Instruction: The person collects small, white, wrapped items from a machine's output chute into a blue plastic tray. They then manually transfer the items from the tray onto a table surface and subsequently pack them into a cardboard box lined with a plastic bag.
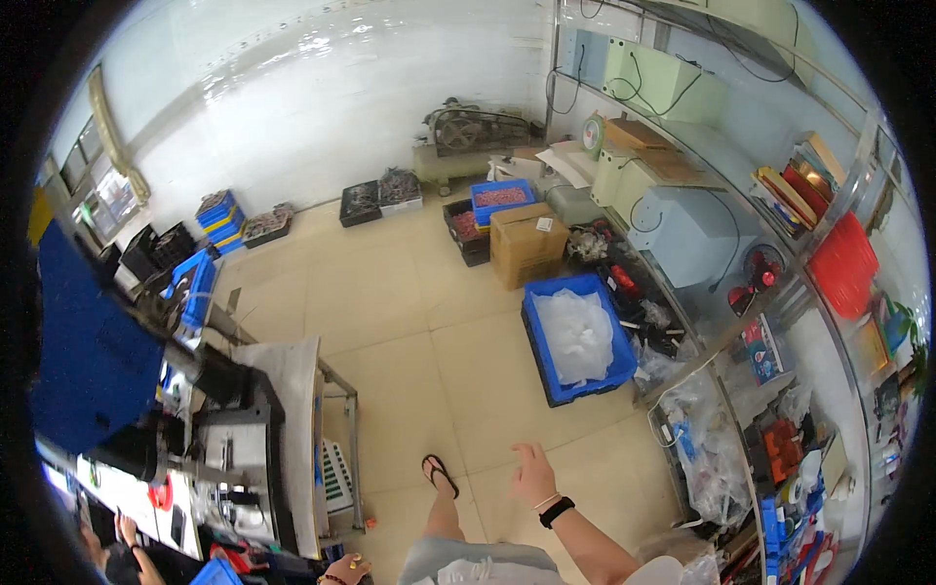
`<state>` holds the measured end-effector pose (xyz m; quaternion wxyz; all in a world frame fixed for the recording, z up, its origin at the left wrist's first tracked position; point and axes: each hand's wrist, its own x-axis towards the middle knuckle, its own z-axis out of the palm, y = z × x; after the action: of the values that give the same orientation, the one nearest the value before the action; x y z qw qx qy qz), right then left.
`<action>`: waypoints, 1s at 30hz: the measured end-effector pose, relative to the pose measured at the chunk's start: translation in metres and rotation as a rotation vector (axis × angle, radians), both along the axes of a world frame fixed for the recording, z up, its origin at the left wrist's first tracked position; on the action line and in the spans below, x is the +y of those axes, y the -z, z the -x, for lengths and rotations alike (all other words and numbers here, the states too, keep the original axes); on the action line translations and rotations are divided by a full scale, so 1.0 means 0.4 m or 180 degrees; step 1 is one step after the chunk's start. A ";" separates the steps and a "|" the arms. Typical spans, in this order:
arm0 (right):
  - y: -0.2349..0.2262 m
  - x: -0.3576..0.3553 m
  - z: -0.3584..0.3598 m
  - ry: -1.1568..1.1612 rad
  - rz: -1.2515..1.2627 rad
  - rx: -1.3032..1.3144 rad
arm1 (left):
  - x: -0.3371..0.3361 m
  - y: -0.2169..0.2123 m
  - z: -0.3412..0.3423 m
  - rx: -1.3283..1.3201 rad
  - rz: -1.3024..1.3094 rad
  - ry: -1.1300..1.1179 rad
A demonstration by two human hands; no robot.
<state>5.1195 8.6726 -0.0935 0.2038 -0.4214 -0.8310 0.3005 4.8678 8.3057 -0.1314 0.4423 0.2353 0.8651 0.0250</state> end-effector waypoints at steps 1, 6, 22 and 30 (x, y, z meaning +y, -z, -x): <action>0.000 0.034 0.034 0.0038 -0.0034 0.0031 | 0.061 0.006 0.055 -0.0072 0.0047 0.0089; 0.017 0.214 0.130 0.0507 -0.0031 -0.0239 | 0.469 -0.065 0.372 0.0034 -0.0306 0.0255; 0.254 1.001 0.448 0.1803 0.0497 -0.0699 | 1.577 -0.092 0.931 0.0538 -0.0797 0.1136; 0.168 1.615 0.668 0.1075 0.0059 -0.0828 | 1.967 -0.073 1.054 0.0147 -0.0465 0.1082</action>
<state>4.8523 9.3187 -0.1607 0.1385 -0.5917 -0.7651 0.2128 4.4461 9.0925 -0.1021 0.4019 0.4100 0.8187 0.0074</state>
